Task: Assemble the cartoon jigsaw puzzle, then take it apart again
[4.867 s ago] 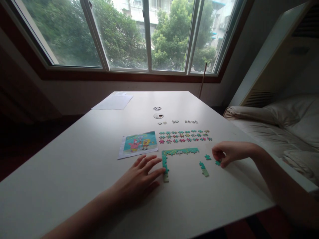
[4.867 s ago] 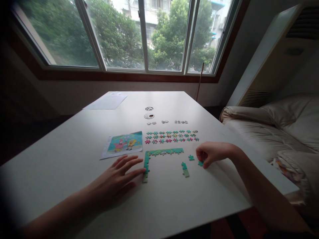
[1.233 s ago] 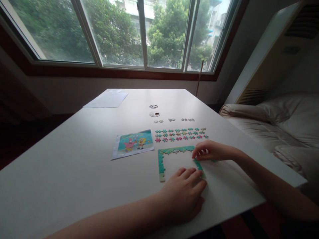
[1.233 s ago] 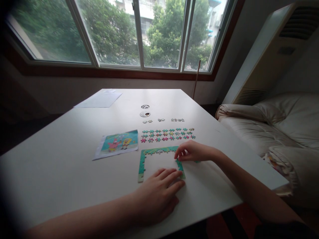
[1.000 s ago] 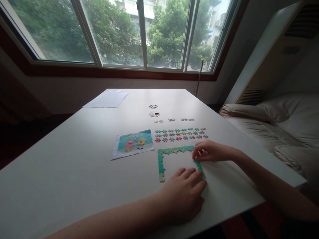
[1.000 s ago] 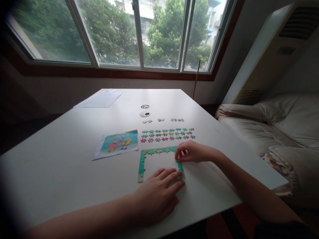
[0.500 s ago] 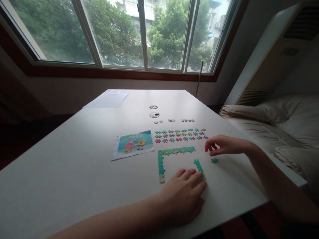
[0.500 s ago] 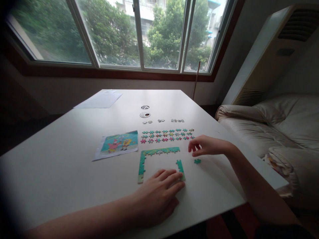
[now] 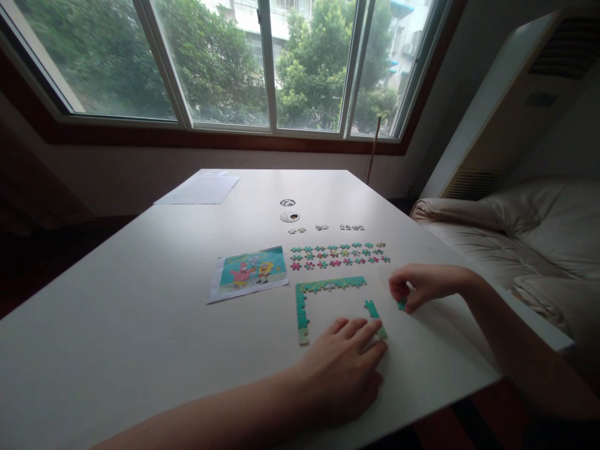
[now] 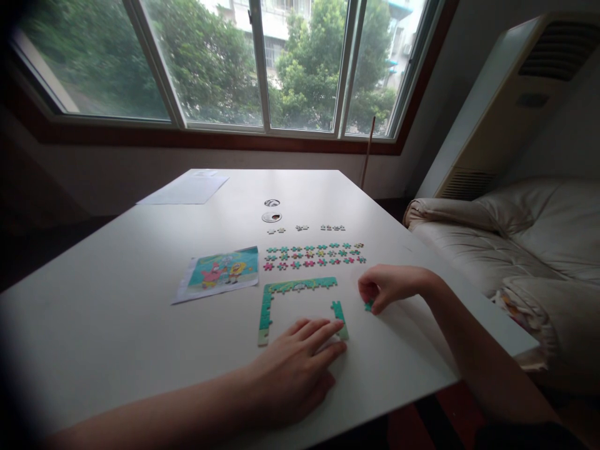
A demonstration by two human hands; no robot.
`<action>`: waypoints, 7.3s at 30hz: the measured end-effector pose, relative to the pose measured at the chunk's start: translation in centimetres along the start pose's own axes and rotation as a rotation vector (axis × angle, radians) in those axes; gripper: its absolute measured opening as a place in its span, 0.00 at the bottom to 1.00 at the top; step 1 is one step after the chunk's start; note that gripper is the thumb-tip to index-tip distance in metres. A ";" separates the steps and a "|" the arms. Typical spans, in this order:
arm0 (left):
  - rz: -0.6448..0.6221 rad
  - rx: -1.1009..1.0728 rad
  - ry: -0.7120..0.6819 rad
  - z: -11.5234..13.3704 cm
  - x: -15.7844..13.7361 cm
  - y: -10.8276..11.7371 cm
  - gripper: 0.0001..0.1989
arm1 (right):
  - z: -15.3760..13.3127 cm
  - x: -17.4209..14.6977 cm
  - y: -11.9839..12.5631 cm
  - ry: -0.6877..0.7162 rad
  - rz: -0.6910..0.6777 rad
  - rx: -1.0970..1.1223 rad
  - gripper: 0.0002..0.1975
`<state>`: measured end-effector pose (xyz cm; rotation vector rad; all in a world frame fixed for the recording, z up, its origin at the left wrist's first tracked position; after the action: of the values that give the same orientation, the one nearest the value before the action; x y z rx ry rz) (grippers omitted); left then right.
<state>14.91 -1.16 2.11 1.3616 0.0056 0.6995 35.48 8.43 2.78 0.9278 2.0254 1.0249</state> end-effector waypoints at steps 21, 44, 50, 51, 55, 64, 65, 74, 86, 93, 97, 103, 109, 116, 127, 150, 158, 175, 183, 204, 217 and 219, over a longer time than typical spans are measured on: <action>0.020 0.006 0.023 0.0 0.0 -0.2 0.23 | -3.1 1.2 0.8 0.208 0.207 0.170 0.13; 0.013 -0.015 0.021 0.2 0.2 0.2 0.22 | -3.7 2.7 -1.1 0.194 0.353 0.147 0.13; 0.005 -0.020 0.020 0.2 0.2 0.1 0.22 | -4.1 2.5 -0.7 0.242 0.451 0.000 0.12; 0.003 -0.022 0.019 0.1 0.1 0.1 0.22 | -4.1 2.4 -0.6 0.238 0.464 -0.008 0.11; -0.001 -0.027 0.017 0.0 0.1 0.0 0.22 | -3.5 2.1 0.2 0.216 0.470 -0.027 0.09; 0.005 -0.028 0.023 -0.1 0.1 -0.1 0.22 | -3.4 1.5 0.1 0.142 0.288 -0.015 0.12; 0.005 -0.029 0.024 0.0 0.0 -0.1 0.22 | -3.4 1.6 -0.1 0.133 0.272 -0.006 0.13; 0.000 -0.027 0.020 0.0 0.1 -0.2 0.23 | -3.3 2.0 -0.8 0.071 0.215 0.022 0.14; -0.003 -0.020 0.019 0.1 0.1 -0.2 0.23 | -3.2 2.0 -0.8 0.090 0.223 0.071 0.14; 0.009 0.000 0.036 0.0 0.3 -0.5 0.23 | -2.9 2.2 -0.7 0.080 0.258 0.056 0.15; 0.016 0.017 0.040 -0.1 0.3 -0.7 0.25 | -2.7 2.3 -0.7 0.080 0.267 0.058 0.16; 0.004 0.024 0.046 -0.2 0.4 -0.6 0.25 | -2.7 2.3 -0.7 0.074 0.272 0.065 0.16; 0.009 0.013 0.050 -0.1 0.5 -0.6 0.26 | -3.2 2.0 -0.3 0.072 0.322 0.029 0.12; 0.007 0.018 0.052 -0.1 0.5 -0.7 0.27 | -2.9 2.8 -0.6 0.075 0.503 -0.027 0.08; 0.003 0.025 0.051 -0.1 0.4 -0.7 0.26 | -2.4 3.6 -1.4 0.019 0.587 -0.014 0.10; 0.071 0.289 0.233 -8.9 -4.5 5.2 0.16 | -3.1 2.7 -0.6 0.084 0.384 -0.024 0.12; 0.087 0.300 0.306 -10.7 -6.1 4.2 0.24 | -3.0 1.0 0.1 0.111 0.362 -0.059 0.29; 0.010 0.353 0.363 -10.3 -6.4 4.0 0.38 | -4.0 0.7 -1.6 0.173 0.278 -0.099 0.43; -0.014 0.378 0.371 -10.3 -6.4 4.3 0.39 | -4.2 0.7 -1.8 0.179 0.291 -0.111 0.42; -0.019 0.381 0.343 -10.2 -6.8 4.5 0.39 | -3.8 1.0 -1.9 0.192 0.285 -0.069 0.44; -0.019 0.428 0.361 -10.3 -6.8 4.8 0.39 | -3.9 0.9 -1.8 0.192 0.263 -0.049 0.44; -0.003 0.501 0.436 -10.2 -6.9 5.0 0.36 | -3.9 0.9 -1.8 0.186 0.255 -0.046 0.44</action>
<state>3.07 4.94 1.39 1.6525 0.5615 1.0254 31.36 6.91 2.79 1.1233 2.0598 1.3335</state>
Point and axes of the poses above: each hand's wrist, its own x-axis towards the middle knuckle, its own y-axis out of the back of the hand, z = x × y, the point moved 4 cm from there along x, towards the middle knuckle, and after that the axes turned 15 degrees about z, right-handed, at the moved point
